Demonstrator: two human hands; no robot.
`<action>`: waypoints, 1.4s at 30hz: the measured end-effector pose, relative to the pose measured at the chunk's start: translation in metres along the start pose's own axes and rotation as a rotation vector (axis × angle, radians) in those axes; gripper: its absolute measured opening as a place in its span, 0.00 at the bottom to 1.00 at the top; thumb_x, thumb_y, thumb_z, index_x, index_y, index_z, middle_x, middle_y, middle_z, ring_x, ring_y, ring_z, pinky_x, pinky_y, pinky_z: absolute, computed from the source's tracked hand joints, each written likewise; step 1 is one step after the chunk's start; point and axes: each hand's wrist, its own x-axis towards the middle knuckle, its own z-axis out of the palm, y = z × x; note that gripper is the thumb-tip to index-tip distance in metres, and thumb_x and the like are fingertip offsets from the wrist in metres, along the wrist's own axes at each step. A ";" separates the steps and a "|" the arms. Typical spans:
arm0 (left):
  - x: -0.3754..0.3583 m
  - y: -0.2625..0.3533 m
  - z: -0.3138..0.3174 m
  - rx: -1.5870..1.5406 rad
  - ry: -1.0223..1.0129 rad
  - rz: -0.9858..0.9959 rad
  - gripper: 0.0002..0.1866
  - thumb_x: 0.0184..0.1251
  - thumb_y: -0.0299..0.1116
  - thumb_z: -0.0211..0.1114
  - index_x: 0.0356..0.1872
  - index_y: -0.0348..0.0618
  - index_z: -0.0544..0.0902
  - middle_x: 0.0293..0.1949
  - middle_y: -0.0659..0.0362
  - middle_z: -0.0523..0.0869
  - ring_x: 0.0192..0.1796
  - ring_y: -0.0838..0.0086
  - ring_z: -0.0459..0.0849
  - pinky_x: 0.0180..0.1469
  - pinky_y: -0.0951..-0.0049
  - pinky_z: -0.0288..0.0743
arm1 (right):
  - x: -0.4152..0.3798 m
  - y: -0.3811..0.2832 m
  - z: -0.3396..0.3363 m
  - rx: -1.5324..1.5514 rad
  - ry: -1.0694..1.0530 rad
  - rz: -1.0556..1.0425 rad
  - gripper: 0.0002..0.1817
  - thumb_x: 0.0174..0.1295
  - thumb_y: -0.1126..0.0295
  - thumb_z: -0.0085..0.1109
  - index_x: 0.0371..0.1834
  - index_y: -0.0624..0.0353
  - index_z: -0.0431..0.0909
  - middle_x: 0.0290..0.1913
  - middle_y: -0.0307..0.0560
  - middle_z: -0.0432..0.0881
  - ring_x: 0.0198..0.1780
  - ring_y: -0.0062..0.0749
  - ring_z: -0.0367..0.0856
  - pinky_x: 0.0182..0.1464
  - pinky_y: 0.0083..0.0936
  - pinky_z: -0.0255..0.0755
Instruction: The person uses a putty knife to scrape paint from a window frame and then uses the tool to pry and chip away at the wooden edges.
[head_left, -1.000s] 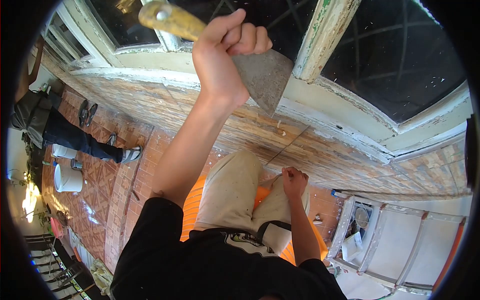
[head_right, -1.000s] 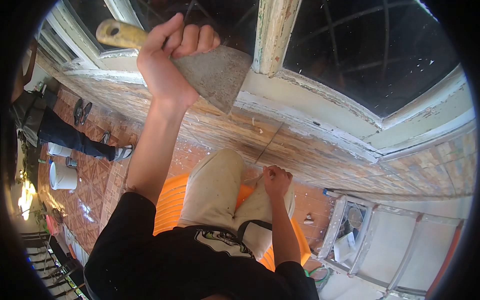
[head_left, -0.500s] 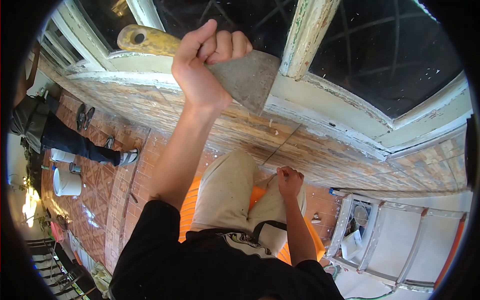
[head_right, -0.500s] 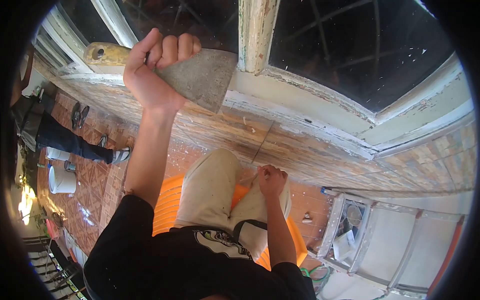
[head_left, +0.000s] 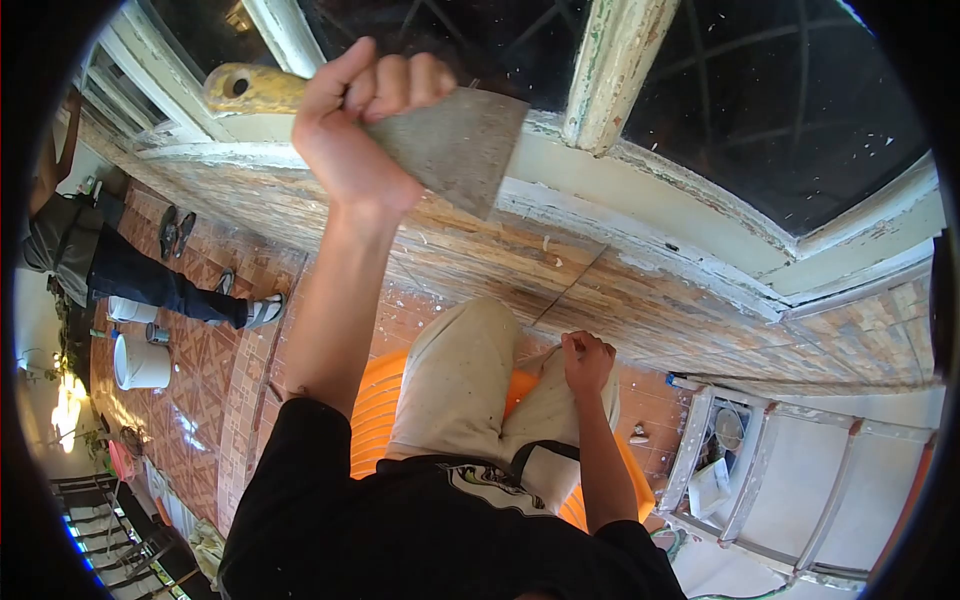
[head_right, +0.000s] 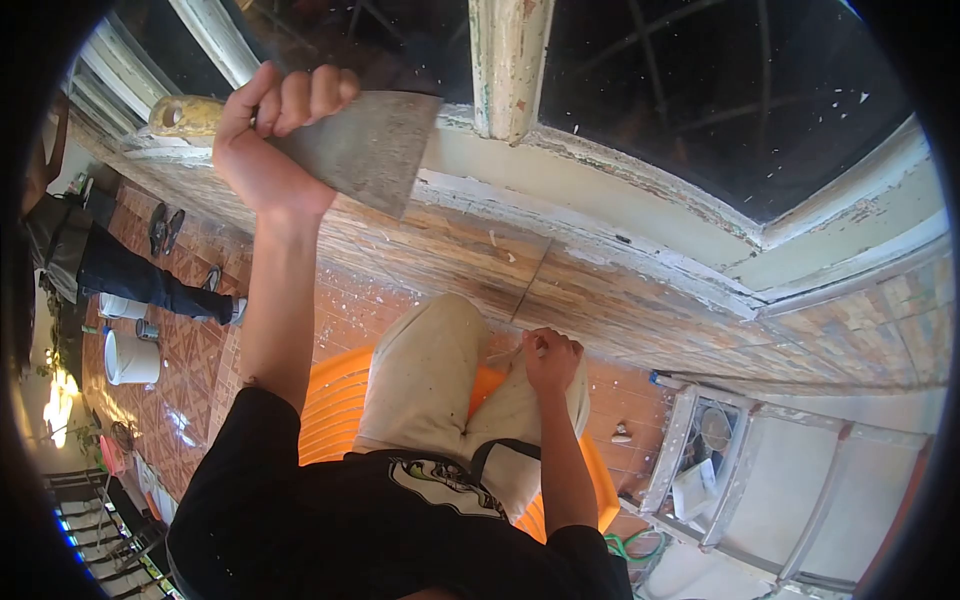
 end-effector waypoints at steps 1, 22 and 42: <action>0.002 0.003 -0.008 -0.038 -0.002 0.002 0.25 0.66 0.34 0.50 0.11 0.53 0.50 0.12 0.65 0.52 0.21 0.72 0.53 0.35 0.69 0.58 | -0.001 0.002 0.000 -0.002 0.005 0.006 0.12 0.56 0.55 0.63 0.26 0.51 0.83 0.22 0.36 0.80 0.30 0.32 0.78 0.50 0.33 0.62; -0.001 0.001 -0.005 -0.010 0.027 0.072 0.23 0.65 0.33 0.49 0.12 0.54 0.51 0.12 0.66 0.51 0.21 0.72 0.52 0.35 0.68 0.58 | 0.001 0.002 -0.002 0.025 0.008 0.010 0.11 0.56 0.56 0.63 0.26 0.51 0.82 0.22 0.36 0.80 0.30 0.31 0.78 0.49 0.33 0.61; -0.008 -0.002 -0.007 -0.020 -0.142 0.068 0.22 0.67 0.30 0.46 0.13 0.53 0.49 0.15 0.65 0.50 0.25 0.71 0.51 0.38 0.67 0.57 | 0.000 0.003 -0.001 0.027 -0.003 0.011 0.12 0.57 0.56 0.62 0.27 0.52 0.82 0.22 0.38 0.80 0.30 0.32 0.78 0.49 0.32 0.62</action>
